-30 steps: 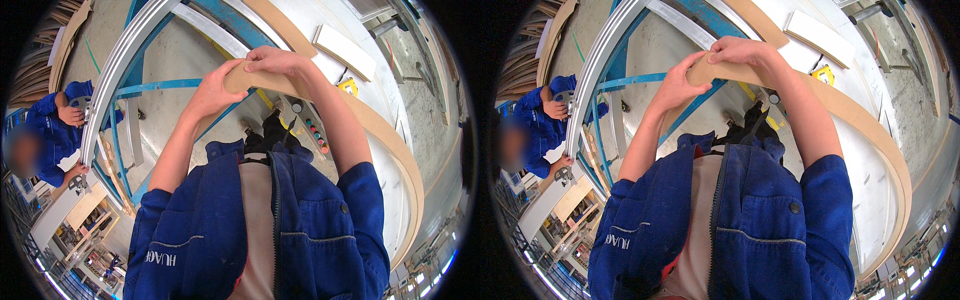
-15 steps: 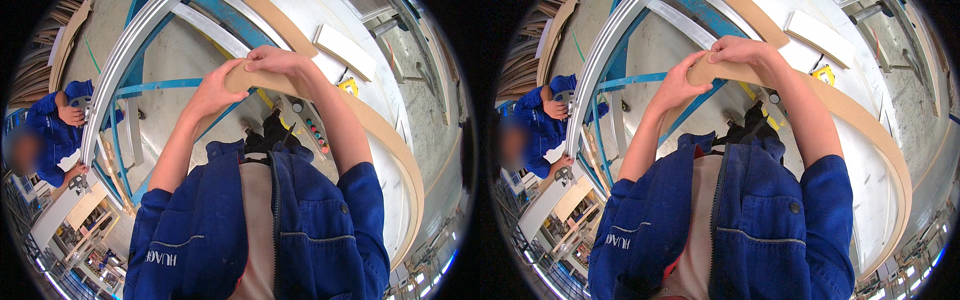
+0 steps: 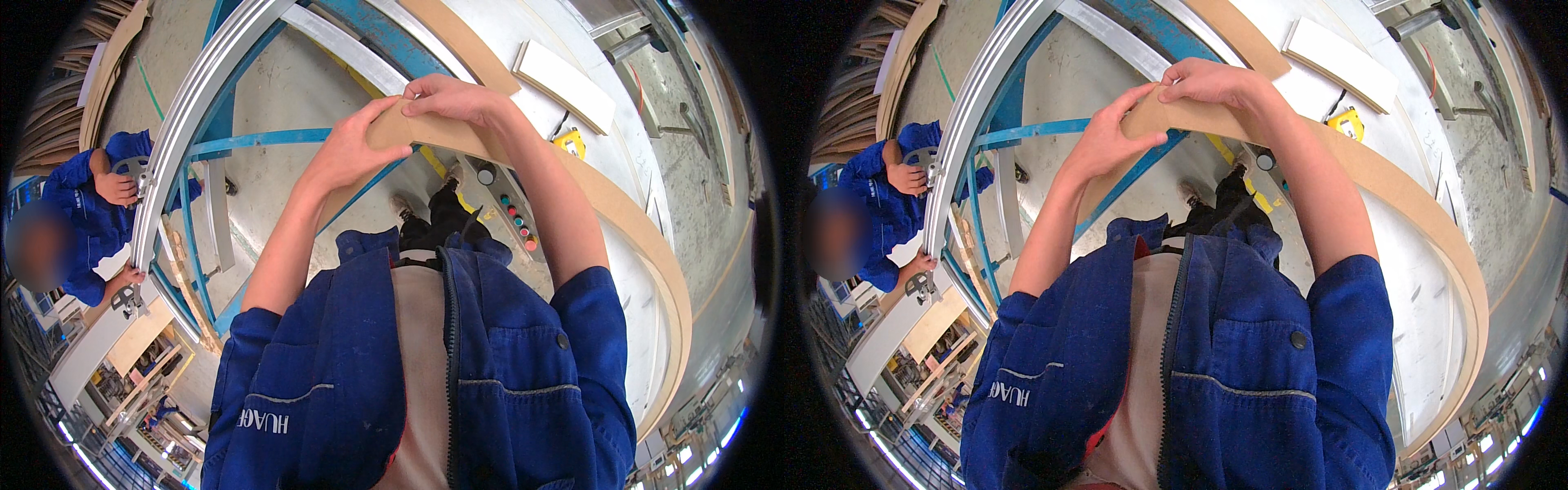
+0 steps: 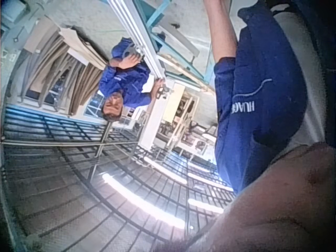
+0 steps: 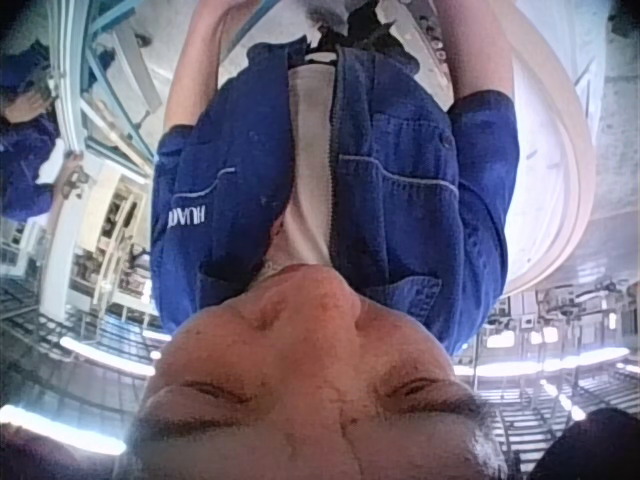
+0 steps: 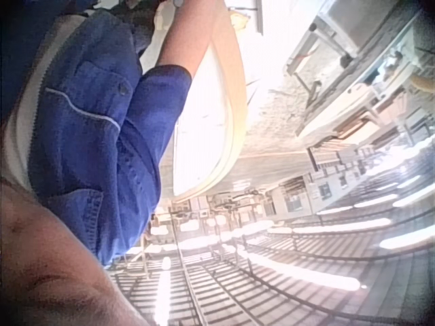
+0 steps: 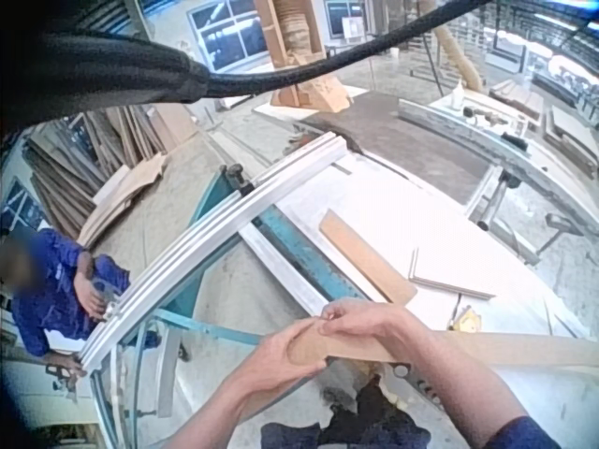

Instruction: The person handles several wood panels, aligning them on a workbench and testing how curved components fit together.

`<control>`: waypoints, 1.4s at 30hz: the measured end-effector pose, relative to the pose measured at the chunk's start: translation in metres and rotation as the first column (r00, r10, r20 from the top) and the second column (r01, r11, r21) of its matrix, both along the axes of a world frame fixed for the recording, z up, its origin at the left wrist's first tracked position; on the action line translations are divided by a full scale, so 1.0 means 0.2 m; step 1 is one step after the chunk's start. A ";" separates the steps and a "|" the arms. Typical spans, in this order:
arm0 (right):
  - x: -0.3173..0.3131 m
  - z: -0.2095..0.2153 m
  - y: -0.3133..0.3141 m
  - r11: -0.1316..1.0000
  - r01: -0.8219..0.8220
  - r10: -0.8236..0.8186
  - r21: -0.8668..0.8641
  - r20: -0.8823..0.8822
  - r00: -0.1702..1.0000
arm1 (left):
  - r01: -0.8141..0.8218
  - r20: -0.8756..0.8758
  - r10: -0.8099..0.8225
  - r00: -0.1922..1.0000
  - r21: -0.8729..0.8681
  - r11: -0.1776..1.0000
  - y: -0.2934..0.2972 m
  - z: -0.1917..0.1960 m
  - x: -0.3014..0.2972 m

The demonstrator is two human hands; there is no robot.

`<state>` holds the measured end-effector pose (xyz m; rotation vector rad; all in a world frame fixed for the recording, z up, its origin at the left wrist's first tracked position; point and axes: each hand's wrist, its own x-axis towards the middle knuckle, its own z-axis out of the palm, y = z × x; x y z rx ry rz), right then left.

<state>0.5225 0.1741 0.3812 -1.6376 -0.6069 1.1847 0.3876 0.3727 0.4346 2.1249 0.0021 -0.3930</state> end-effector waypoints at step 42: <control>0.01 0.00 0.02 0.994 -0.085 0.092 -0.063 0.119 0.989 | -0.043 -0.014 0.043 0.999 -0.003 0.999 0.04 -0.06 0.02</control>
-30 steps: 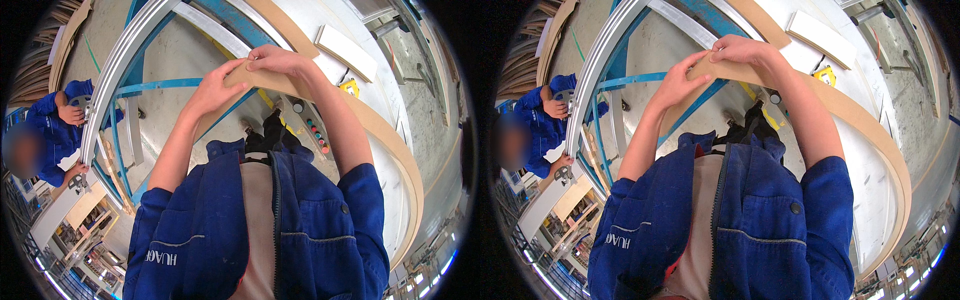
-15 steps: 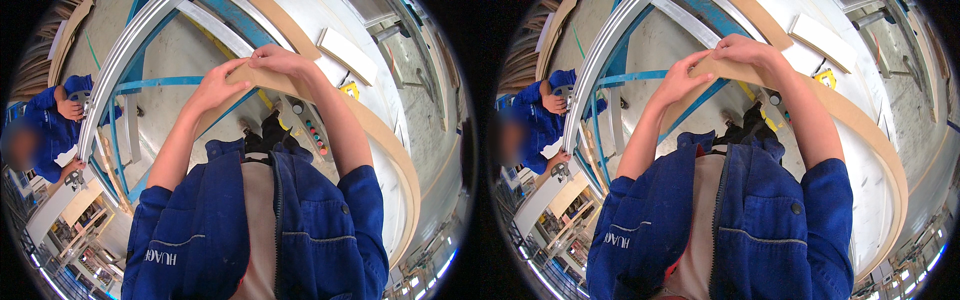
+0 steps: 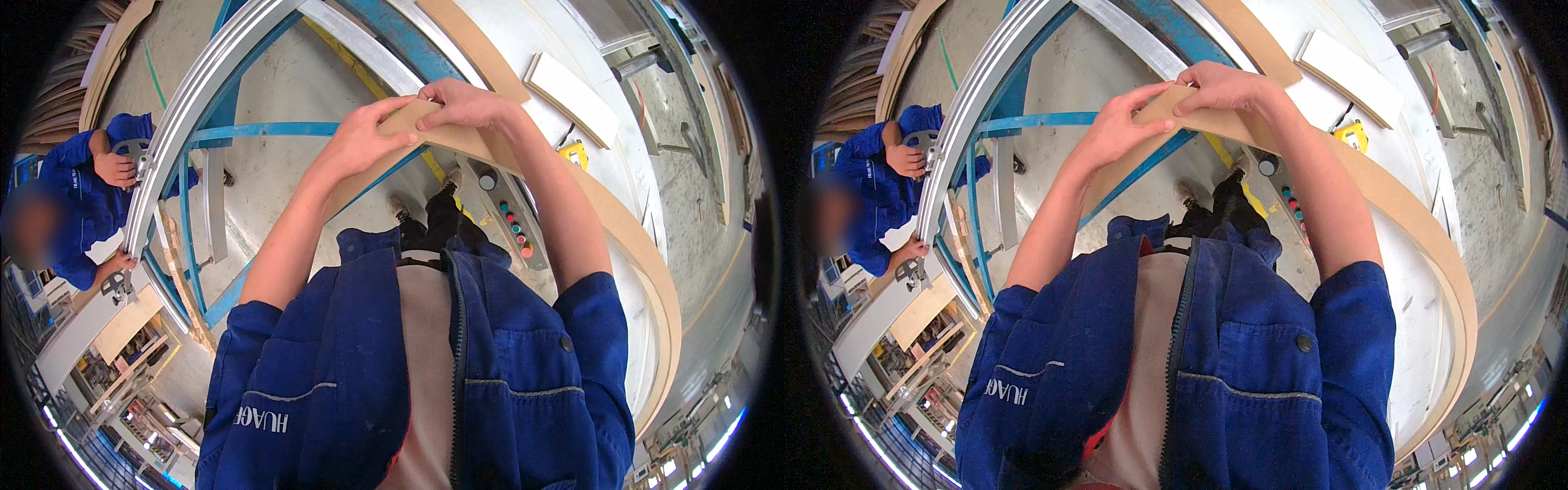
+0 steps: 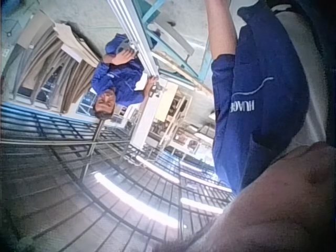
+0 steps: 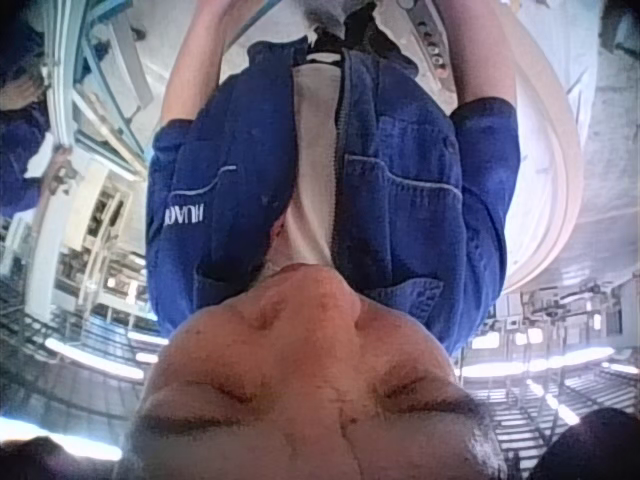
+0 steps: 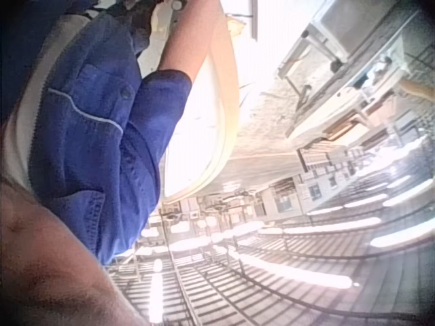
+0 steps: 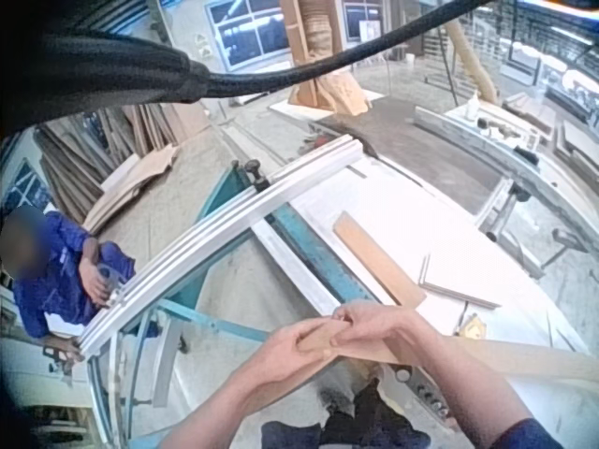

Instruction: The person handles several wood panels, aligning them on a workbench and testing how curved components fit together.

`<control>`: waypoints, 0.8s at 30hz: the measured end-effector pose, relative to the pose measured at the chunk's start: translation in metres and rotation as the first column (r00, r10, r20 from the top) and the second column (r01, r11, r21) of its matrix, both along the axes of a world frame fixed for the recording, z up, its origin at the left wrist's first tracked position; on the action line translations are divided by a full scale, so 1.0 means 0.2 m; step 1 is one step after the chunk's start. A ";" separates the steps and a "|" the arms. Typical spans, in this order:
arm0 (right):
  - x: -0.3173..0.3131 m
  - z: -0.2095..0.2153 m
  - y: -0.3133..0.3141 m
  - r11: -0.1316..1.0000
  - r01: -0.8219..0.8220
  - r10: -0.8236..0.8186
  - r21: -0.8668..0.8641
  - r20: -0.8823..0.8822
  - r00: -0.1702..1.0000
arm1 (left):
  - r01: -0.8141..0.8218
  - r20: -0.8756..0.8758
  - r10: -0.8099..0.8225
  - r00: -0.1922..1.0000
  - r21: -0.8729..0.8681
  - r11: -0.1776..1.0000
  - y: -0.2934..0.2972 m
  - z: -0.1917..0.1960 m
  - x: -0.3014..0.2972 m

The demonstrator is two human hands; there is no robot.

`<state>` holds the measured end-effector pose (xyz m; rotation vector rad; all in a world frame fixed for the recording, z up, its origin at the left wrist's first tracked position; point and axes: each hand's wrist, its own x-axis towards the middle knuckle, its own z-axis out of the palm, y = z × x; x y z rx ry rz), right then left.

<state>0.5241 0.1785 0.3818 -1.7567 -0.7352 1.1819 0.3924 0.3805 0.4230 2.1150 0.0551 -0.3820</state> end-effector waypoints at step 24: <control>0.00 -0.02 -0.02 0.999 -0.036 0.036 0.003 -0.029 0.999 | -0.009 0.013 0.009 1.000 -0.023 1.000 0.00 -0.02 0.00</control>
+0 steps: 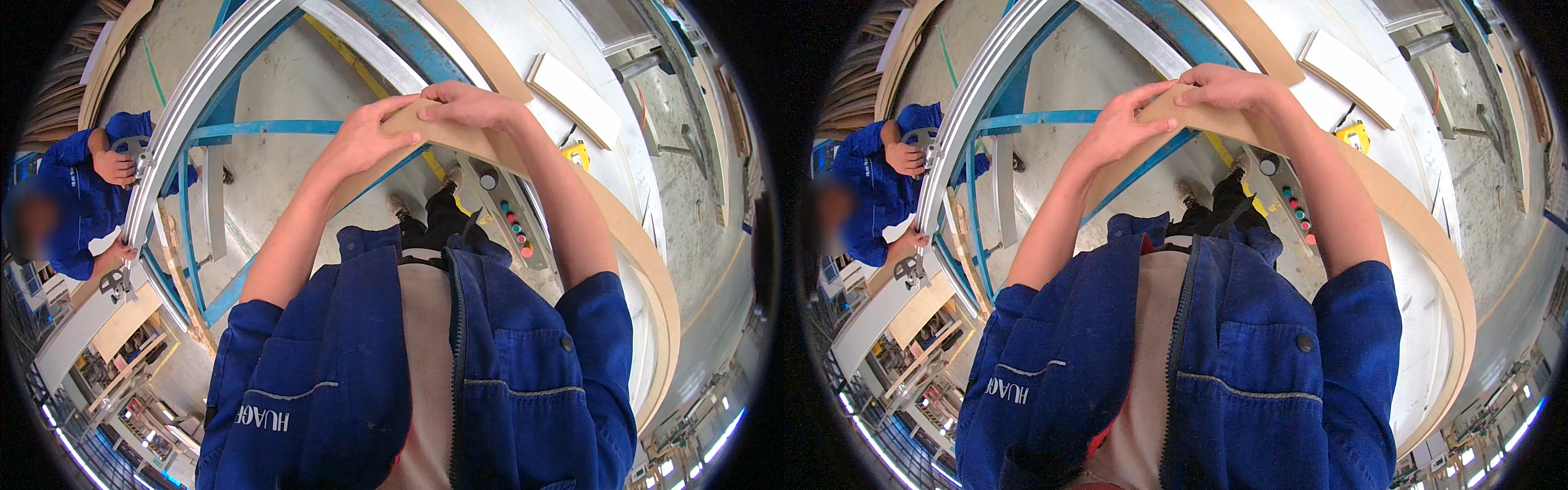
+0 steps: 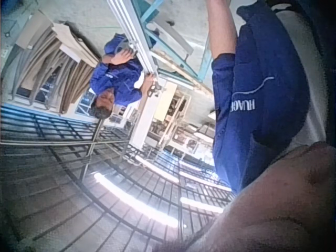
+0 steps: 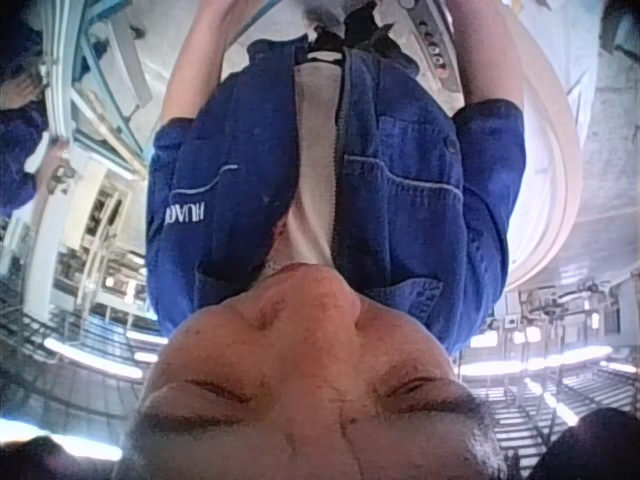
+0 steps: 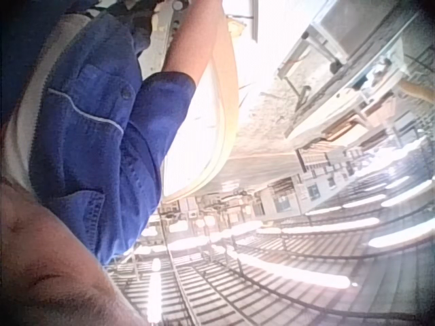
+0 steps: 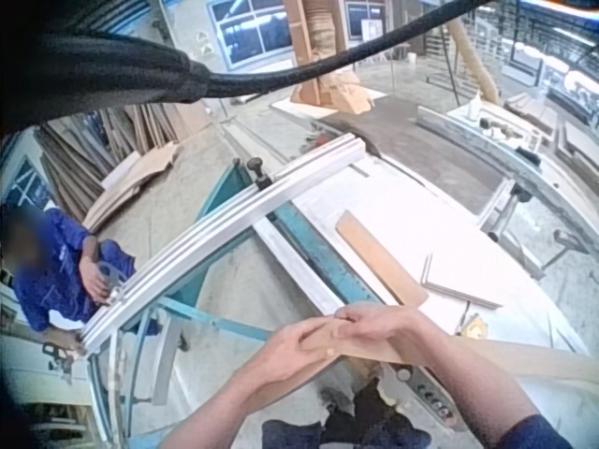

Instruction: The person handles several wood panels, aligning them on a workbench and testing how curved components fit together.

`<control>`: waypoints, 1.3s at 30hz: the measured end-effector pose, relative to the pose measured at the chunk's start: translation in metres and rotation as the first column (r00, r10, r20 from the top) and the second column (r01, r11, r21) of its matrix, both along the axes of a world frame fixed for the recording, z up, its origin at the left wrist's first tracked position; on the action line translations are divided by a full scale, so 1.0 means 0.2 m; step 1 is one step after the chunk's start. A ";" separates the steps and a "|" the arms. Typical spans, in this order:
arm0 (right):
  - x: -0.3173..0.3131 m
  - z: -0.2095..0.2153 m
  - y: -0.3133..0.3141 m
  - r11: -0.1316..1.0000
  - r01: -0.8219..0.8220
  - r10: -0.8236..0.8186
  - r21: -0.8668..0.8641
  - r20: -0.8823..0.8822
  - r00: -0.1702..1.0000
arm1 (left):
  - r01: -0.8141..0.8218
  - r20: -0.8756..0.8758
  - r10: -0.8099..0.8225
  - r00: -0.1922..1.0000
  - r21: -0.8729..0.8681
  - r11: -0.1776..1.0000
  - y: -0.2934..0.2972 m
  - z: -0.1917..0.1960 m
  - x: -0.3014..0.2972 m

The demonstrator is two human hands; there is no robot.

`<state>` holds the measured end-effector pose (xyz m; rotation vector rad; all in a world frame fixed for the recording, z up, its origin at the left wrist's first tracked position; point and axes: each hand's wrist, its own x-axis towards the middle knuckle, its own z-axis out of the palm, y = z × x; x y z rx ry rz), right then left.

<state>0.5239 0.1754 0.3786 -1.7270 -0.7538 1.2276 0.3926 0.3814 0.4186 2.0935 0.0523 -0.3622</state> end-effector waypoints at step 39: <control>0.00 -0.06 0.02 0.990 0.128 -0.126 0.064 -0.036 0.991 | -0.033 -0.134 0.039 0.990 0.049 0.998 -0.05 0.10 0.02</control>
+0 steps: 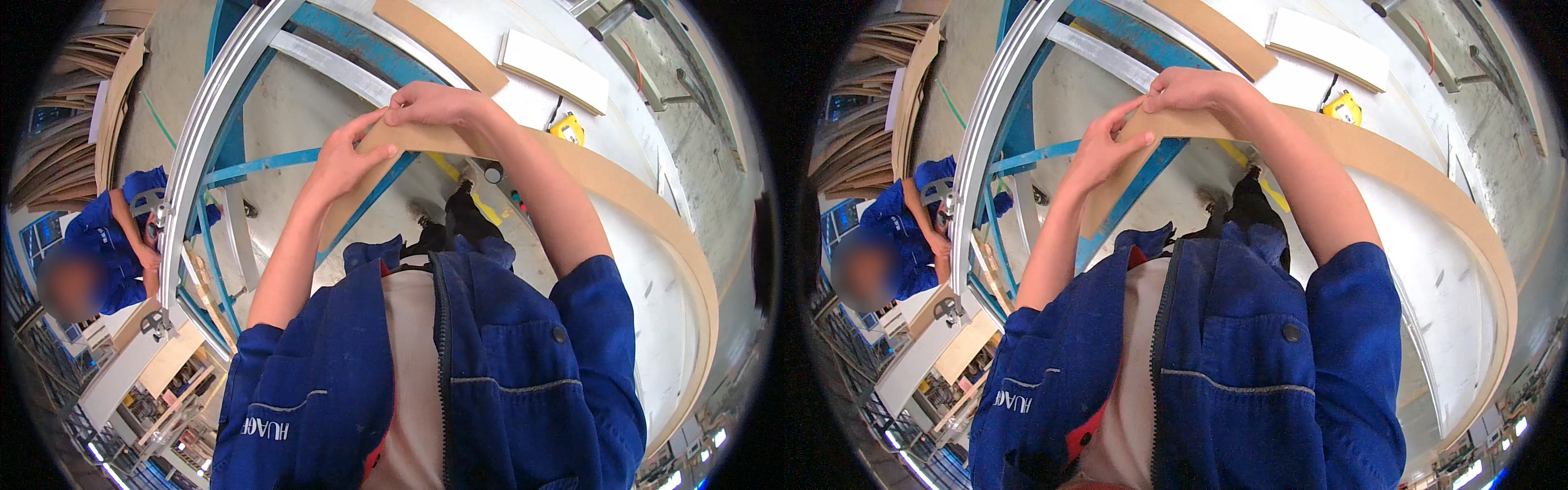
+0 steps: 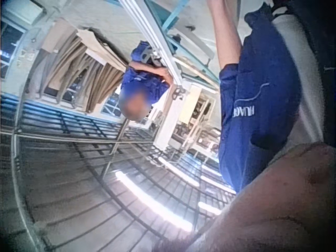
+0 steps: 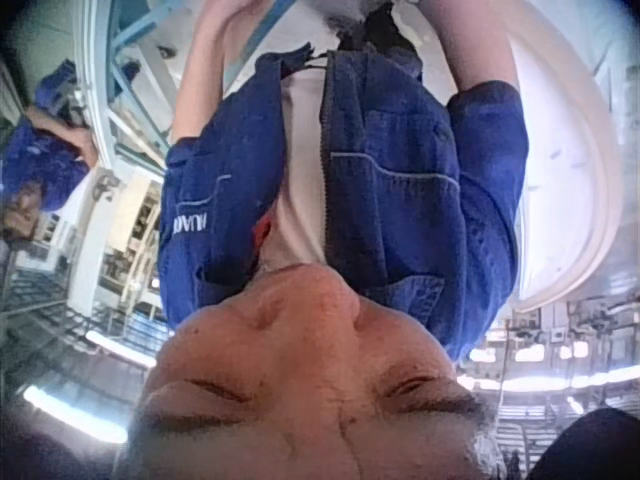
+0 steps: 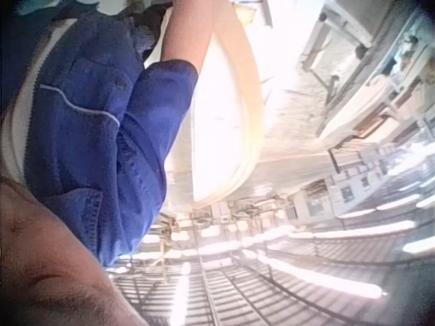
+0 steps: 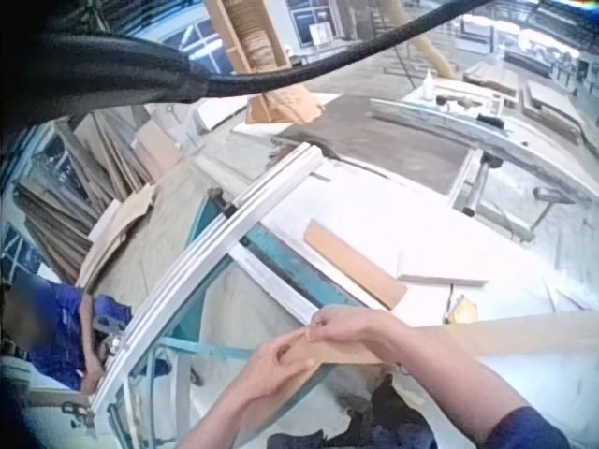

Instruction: The person handles several wood panels, aligning them on a workbench and testing how curved components fit together.

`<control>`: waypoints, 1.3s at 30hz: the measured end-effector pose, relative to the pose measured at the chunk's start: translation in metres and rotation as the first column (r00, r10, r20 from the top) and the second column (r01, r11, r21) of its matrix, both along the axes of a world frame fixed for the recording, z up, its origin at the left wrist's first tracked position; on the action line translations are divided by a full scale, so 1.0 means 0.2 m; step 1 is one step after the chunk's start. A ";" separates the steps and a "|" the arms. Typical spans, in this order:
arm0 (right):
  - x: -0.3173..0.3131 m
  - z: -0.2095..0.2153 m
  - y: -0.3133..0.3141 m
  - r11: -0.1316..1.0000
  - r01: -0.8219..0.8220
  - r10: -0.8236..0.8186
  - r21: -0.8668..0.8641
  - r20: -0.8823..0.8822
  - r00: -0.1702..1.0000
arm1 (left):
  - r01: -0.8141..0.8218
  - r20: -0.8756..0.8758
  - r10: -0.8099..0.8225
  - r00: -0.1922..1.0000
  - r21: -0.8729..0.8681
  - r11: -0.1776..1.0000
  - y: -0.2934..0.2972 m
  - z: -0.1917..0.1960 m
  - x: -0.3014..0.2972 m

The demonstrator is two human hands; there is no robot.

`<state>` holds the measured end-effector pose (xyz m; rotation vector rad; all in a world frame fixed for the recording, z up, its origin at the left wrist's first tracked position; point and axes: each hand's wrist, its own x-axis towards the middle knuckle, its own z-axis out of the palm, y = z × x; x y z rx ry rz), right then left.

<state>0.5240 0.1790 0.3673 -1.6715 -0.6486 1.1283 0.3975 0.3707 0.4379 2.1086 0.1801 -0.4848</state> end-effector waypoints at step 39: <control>-0.11 0.19 -0.14 0.884 0.446 -0.457 0.137 0.448 0.769 | -0.587 0.143 0.576 0.805 0.041 0.809 0.41 -0.58 -0.78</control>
